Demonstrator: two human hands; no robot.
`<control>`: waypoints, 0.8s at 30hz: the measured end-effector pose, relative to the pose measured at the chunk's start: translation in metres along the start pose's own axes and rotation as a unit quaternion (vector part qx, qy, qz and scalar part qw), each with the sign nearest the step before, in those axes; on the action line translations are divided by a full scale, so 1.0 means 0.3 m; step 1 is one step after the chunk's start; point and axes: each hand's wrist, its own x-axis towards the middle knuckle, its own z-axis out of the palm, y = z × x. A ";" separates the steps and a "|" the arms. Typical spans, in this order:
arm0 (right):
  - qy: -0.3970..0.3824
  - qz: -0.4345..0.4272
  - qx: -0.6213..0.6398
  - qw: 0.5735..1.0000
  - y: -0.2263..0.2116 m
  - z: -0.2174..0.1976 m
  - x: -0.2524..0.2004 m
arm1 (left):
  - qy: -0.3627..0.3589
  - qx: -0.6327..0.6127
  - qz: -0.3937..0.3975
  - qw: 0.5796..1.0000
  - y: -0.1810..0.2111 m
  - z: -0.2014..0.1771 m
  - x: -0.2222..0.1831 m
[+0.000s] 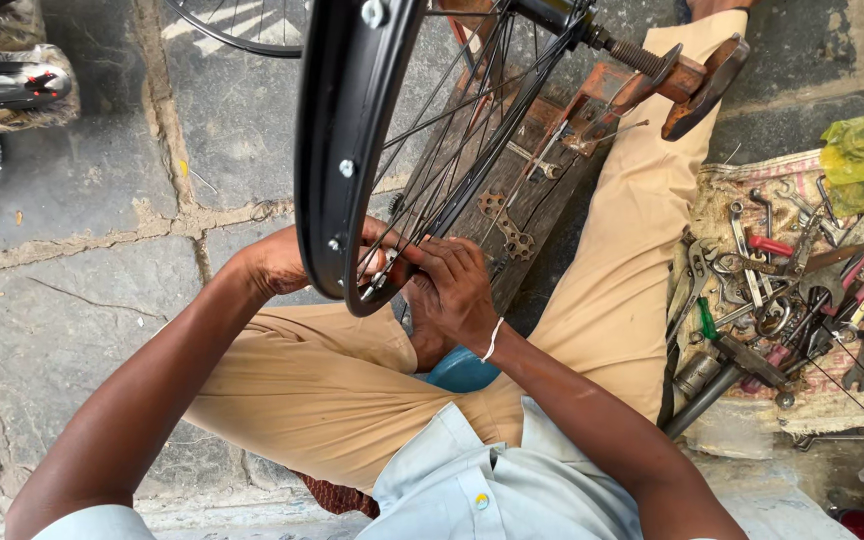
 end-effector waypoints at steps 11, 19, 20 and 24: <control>0.059 -0.027 0.006 0.998 -0.108 -0.112 0.061 | 0.137 0.326 -0.025 0.935 0.111 0.088 -0.003; -0.033 -0.231 0.000 0.972 -0.181 -0.296 0.318 | 0.218 -0.104 0.046 0.969 0.205 0.114 -0.163; -0.031 -0.231 0.002 0.972 -0.192 -0.309 0.354 | 0.268 -0.108 0.105 0.952 0.192 0.125 -0.195; -0.031 -0.238 0.017 0.971 -0.226 -0.379 0.461 | 0.435 -0.009 0.354 0.828 0.087 0.218 -0.233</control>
